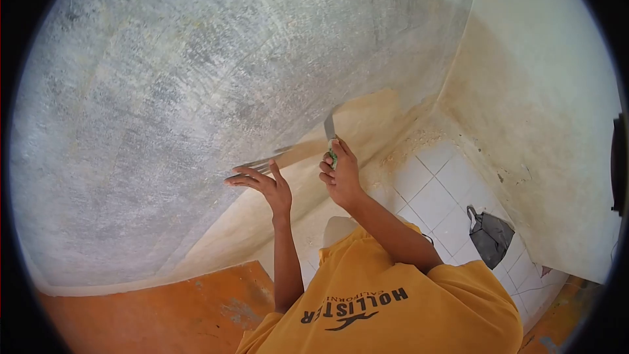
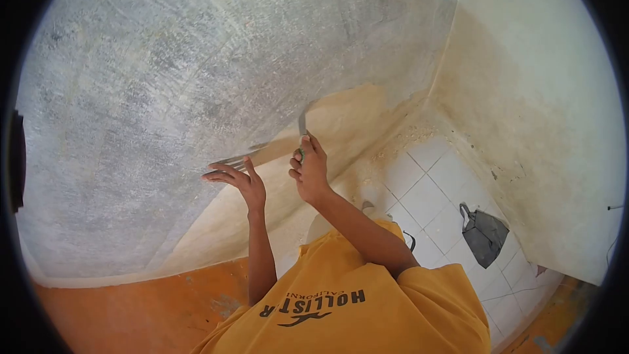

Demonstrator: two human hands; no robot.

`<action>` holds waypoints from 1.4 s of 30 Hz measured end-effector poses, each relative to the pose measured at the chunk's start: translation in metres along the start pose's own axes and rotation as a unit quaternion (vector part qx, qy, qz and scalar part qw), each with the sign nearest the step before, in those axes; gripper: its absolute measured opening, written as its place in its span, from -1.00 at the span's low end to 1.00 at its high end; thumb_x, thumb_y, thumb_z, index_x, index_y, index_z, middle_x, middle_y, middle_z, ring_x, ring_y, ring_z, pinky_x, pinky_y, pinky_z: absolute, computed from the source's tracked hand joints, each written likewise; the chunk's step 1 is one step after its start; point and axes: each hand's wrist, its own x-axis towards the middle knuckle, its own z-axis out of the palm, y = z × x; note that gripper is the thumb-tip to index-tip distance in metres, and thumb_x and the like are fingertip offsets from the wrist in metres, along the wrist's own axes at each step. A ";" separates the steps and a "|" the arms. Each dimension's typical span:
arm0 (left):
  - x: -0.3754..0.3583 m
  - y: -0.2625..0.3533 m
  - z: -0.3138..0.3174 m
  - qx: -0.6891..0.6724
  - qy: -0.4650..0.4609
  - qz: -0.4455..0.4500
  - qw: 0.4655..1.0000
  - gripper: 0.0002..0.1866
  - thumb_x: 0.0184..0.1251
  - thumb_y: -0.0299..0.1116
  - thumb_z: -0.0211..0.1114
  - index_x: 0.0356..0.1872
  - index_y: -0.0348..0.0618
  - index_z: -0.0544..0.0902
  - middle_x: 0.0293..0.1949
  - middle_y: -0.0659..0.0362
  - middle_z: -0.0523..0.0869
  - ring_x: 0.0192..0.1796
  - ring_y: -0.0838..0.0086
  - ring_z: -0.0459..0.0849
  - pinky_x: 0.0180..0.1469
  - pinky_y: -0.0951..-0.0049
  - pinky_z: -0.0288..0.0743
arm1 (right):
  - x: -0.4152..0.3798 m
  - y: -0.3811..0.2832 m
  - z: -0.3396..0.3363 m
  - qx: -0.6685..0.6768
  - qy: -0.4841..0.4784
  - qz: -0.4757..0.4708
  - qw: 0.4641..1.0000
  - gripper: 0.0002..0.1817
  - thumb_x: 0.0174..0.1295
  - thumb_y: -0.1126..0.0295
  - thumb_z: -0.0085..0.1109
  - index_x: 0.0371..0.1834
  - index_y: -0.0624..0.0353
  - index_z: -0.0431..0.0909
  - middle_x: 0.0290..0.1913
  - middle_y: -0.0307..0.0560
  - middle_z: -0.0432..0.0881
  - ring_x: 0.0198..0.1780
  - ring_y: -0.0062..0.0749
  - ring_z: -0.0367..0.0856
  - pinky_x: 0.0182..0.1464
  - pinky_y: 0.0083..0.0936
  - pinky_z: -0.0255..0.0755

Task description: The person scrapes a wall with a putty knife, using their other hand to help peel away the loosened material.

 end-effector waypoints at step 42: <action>-0.005 0.080 0.029 -0.126 -0.014 -0.132 0.983 -0.04 0.74 0.01 -0.04 0.61 -0.32 -0.53 0.61 -0.14 -0.75 0.69 0.12 -0.68 0.69 0.05 -0.48 | 0.038 -0.059 0.000 0.065 0.025 -0.016 0.997 -0.89 0.63 0.20 -0.03 -0.08 -0.10 0.43 -0.47 -0.36 0.30 -0.60 -0.66 0.11 -0.66 -0.68 -0.05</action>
